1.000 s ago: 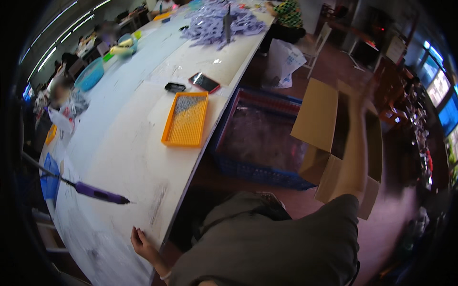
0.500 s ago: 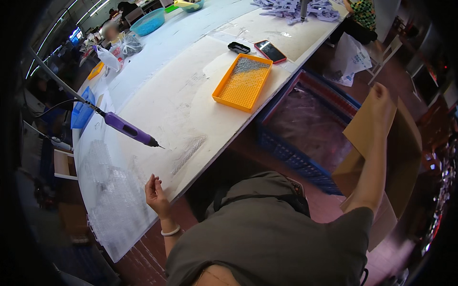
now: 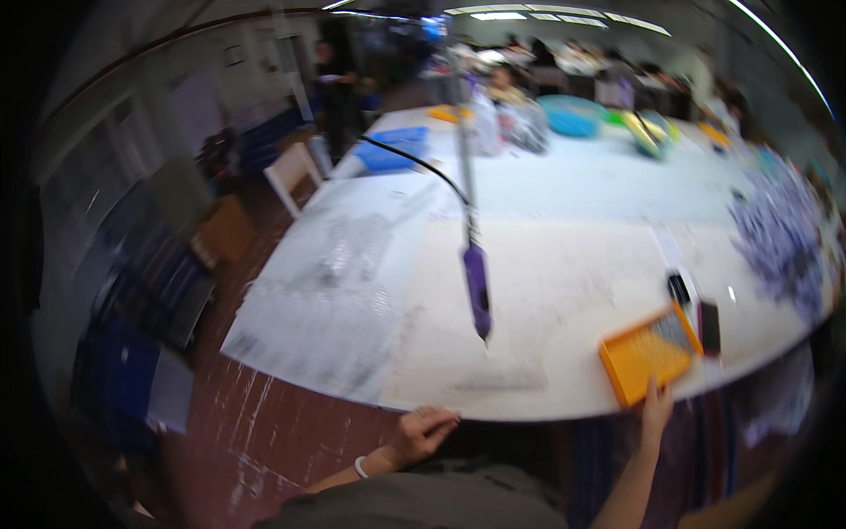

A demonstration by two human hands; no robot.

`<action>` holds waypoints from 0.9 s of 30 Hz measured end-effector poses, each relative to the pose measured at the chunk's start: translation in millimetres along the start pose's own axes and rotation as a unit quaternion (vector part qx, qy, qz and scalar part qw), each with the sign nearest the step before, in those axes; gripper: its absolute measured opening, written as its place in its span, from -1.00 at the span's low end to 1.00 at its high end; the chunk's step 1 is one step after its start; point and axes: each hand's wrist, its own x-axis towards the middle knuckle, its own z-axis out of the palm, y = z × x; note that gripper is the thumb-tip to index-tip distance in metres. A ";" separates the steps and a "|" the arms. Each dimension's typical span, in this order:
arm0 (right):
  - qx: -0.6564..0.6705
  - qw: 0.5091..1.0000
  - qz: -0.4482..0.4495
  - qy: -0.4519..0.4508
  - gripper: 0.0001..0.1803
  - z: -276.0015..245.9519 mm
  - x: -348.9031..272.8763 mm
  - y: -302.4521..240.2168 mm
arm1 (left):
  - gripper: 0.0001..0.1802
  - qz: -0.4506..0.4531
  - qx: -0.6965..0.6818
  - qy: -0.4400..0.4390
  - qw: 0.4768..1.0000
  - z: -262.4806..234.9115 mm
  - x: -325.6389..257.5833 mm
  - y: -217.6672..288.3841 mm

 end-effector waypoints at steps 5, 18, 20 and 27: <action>-0.177 0.983 -0.041 0.005 -0.54 -0.7 1.5 -6.3 | -0.79 -0.002 -0.050 -0.004 0.999 20.9 13.7 24.8; 0.019 0.999 0.018 -0.037 -0.33 -14.3 -82.0 -52.3 | -0.77 0.048 -0.214 -0.253 0.942 102.2 50.2 28.6; 0.195 0.966 0.171 -0.014 -0.35 -2.3 -102.1 -104.8 | -0.78 0.053 -0.224 -0.265 0.936 107.8 51.6 35.5; 0.056 0.994 -0.093 -0.016 -0.35 -13.7 -57.4 -24.1 | -0.76 0.032 -0.213 -0.276 0.937 106.2 58.5 39.4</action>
